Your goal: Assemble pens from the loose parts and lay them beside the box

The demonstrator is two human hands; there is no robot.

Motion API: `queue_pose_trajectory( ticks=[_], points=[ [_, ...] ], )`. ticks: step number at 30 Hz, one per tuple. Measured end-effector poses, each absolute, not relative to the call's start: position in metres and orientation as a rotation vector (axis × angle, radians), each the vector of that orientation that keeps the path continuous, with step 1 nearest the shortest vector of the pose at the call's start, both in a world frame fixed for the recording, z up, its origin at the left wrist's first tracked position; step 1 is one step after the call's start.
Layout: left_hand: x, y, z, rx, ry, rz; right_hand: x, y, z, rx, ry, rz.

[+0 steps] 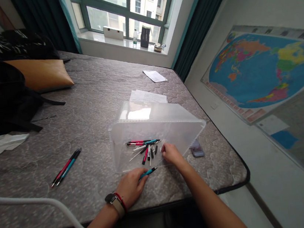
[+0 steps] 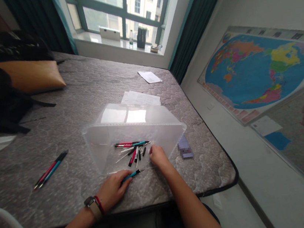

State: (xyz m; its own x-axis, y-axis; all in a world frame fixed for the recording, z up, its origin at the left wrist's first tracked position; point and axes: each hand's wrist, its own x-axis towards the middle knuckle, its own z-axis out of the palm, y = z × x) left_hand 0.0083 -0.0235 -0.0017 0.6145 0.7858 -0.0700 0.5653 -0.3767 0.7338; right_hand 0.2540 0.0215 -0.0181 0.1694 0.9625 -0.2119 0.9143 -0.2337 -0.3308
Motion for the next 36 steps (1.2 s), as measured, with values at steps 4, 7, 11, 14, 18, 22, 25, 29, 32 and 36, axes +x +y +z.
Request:
queue_pose_trajectory(
  ticks=[4,7,11,14,18,22,25,29,32,36],
  points=[
    [0.008,-0.024,-0.002,2.089,1.062,0.382,0.253,0.020,-0.017,-2.286,-1.819,0.580],
    [0.008,-0.024,-0.002,2.084,1.069,0.382,0.252,0.018,-0.017,-2.277,-1.762,0.566],
    [0.008,-0.025,-0.002,2.084,1.067,0.383,0.253,0.021,-0.023,-2.301,-1.773,0.517],
    [0.008,-0.025,-0.004,2.087,1.064,0.387,0.255,0.025,-0.029,-2.311,-1.812,0.528],
    [0.007,-0.026,-0.006,2.088,1.063,0.398,0.256,0.027,-0.029,-2.320,-1.831,0.519],
    [0.005,-0.023,-0.005,2.095,1.082,0.401,0.250,0.023,-0.019,-2.231,-1.828,0.479],
    [0.003,-0.019,-0.004,2.075,1.130,0.420,0.238,0.018,-0.007,-1.951,-1.709,0.686],
    [0.001,-0.013,-0.004,2.026,1.223,0.484,0.225,0.012,0.006,-1.524,-1.606,1.086],
    [0.001,-0.011,-0.006,2.005,1.275,0.522,0.225,0.010,0.011,-1.340,-1.638,1.275],
    [0.001,-0.011,-0.005,1.999,1.278,0.539,0.228,0.008,0.011,-1.292,-1.713,1.295]
  ],
)
